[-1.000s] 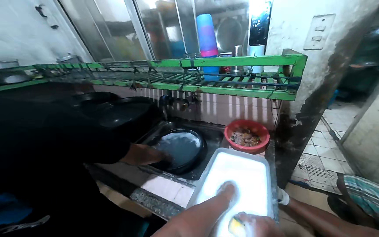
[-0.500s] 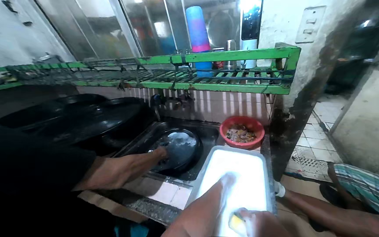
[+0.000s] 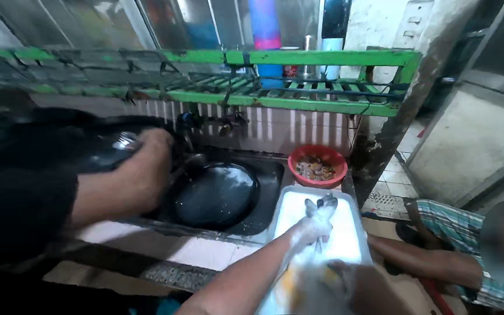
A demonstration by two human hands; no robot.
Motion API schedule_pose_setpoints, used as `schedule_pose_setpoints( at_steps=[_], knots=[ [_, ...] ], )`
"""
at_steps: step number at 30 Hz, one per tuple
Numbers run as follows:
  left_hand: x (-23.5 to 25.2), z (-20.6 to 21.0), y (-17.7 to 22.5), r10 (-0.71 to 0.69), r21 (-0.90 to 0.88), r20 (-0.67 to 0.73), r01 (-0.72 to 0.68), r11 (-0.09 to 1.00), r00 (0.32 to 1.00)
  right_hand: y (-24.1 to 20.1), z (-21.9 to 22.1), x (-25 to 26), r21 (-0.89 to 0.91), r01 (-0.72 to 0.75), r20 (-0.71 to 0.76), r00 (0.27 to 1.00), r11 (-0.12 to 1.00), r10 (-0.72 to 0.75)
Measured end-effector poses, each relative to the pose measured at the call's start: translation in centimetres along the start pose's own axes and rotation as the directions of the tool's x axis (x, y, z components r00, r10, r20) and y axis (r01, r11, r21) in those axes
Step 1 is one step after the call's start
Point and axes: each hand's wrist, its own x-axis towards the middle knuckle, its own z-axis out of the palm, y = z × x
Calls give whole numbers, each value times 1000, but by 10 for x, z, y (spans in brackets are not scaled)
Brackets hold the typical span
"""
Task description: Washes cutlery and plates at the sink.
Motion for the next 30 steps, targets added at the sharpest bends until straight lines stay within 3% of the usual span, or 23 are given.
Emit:
schedule_pose_setpoints(
  at_steps=[2,5,8,11,14,16,17,19,21,22,24,27,30],
  knots=[
    [-1,-1,-2,-44,12,57,44,999,997,-4,-3,0,34,-103,-6,995,994,103],
    [2,-10,11,71,-241,89,-48,969,993,-18,-9,0,-17,-135,-12,991,991,135],
    [3,-30,41,93,-448,16,-77,891,995,-30,3,12,-47,-154,-69,986,987,150],
    [0,-55,54,133,-613,-29,-123,780,991,-46,9,23,48,-253,-2,967,966,254],
    [-7,-70,56,187,-742,-92,-193,642,978,-42,23,28,298,-315,-131,921,901,366],
    [-8,-76,51,203,-787,-144,-236,571,969,-48,13,16,602,-292,-228,830,744,510],
    [-8,-78,47,194,-802,-157,-240,547,968,-53,7,9,766,-233,-228,773,600,592],
    [-8,-81,39,207,-830,-153,-240,503,966,-62,4,7,983,46,-160,696,179,700],
    [-9,-78,34,225,-846,-129,-225,483,966,-75,0,15,873,407,-143,742,-271,655],
    [-10,-74,32,237,-846,-109,-215,487,965,-80,-3,18,765,494,-166,771,-413,615],
    [-16,-67,30,252,-833,-69,-195,517,965,-86,-8,24,656,545,-225,802,-523,553],
    [-25,-62,25,242,-803,3,-142,578,970,-88,-12,29,682,512,-214,822,-522,527],
    [-30,-63,26,204,-831,4,-110,545,979,-90,-14,31,741,445,-100,814,-503,572]
  ],
)
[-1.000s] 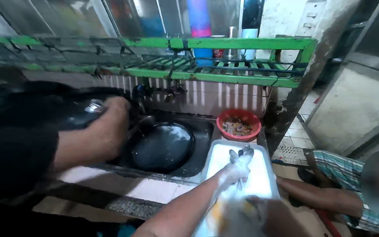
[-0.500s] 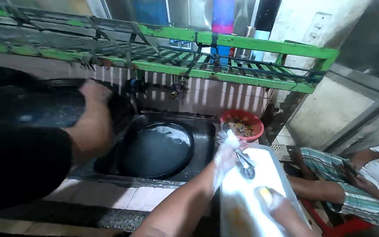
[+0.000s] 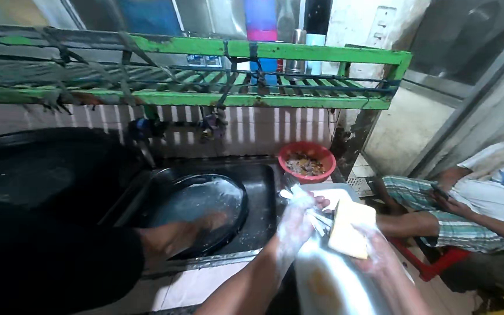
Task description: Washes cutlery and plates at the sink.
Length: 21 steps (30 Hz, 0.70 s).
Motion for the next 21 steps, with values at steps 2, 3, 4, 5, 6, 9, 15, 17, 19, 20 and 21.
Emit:
schedule_pose_setpoints(
  at_steps=[2,3,4,5,6,9,15,17,19,20,21],
  knots=[
    [-2,1,6,42,-19,-51,-43,999,998,-1,2,0,0,-1,-46,999,1000,1],
    [-4,2,10,73,-24,-85,-75,997,994,-2,2,0,10,5,-61,998,1000,-4],
    [-4,4,17,112,-30,-114,-116,993,987,-3,0,-1,21,13,-79,997,1000,-12],
    [-5,4,24,157,-40,-131,-163,986,979,-5,-3,0,30,31,-82,996,999,-29],
    [-4,5,32,206,-60,-163,-218,974,965,-7,-8,1,31,57,-84,995,998,-54],
    [3,4,57,297,-67,-224,-319,945,928,-15,-21,4,-83,121,-122,984,989,-131],
    [0,26,83,-93,634,30,53,772,995,-55,-16,-12,-607,160,-122,949,778,-290],
    [0,42,70,-324,816,21,171,553,946,-68,-6,-17,-751,144,-61,957,644,-285],
    [0,44,44,-463,833,-12,265,486,886,-74,6,-17,-846,164,27,963,507,-267],
    [-3,43,33,-519,791,-33,340,509,854,-76,9,-13,-877,179,65,964,446,-258],
    [-7,41,23,-550,723,-49,410,556,834,-77,11,-7,-895,185,86,965,406,-249]
  ],
)
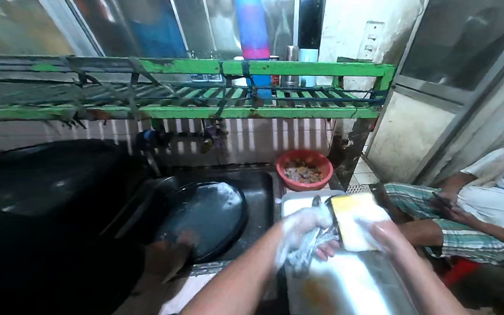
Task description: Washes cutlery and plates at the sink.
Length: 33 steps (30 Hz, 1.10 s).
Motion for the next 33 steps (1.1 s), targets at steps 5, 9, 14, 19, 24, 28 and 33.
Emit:
schedule_pose_setpoints(
  at_steps=[5,9,14,19,24,28,33],
  knots=[
    [7,13,-29,82,-185,-32,-86,979,996,6,5,31,365,-58,-75,993,929,91],
    [6,20,-44,141,-171,-169,-170,970,975,20,13,39,712,-63,-14,995,700,103],
    [2,7,-63,221,-177,26,-213,961,975,48,18,56,904,-201,312,914,378,-261],
    [4,5,-64,178,-167,-89,-190,967,980,63,19,78,913,-214,349,850,347,-395],
    [15,16,-58,82,-251,-451,-214,944,889,27,26,30,456,-48,162,986,889,-30],
    [18,33,-53,87,-182,-523,-211,960,848,27,40,35,128,29,38,999,991,-34],
    [19,35,-52,92,-32,-636,-145,989,766,30,49,21,16,60,133,989,998,-62]
  ],
)
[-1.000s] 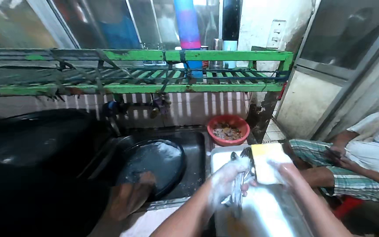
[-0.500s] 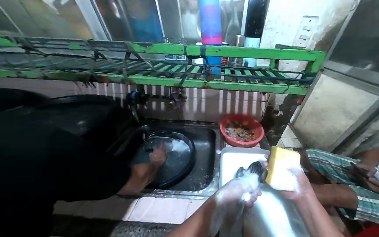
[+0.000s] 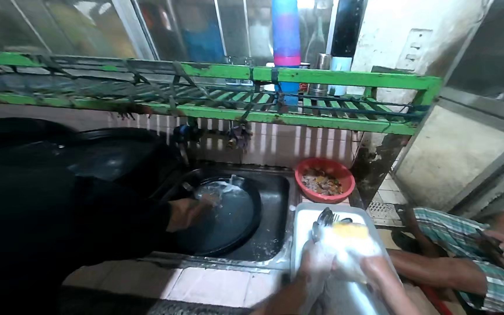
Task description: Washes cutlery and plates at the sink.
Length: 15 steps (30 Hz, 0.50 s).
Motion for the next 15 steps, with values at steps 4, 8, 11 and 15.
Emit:
schedule_pose_setpoints(
  at_steps=[4,8,11,15],
  knots=[
    [4,-1,-16,86,-46,26,-85,995,996,12,3,24,-225,128,-87,985,966,-151],
    [-2,0,-13,47,-108,9,-46,993,999,10,2,34,-178,83,-152,982,981,-111],
    [-3,-4,-9,43,-47,-14,-44,998,999,6,14,12,-97,21,-54,998,995,-26],
    [-5,-8,-19,16,-10,11,-16,1000,1000,10,9,36,-263,112,-81,987,958,-138]
  ],
)
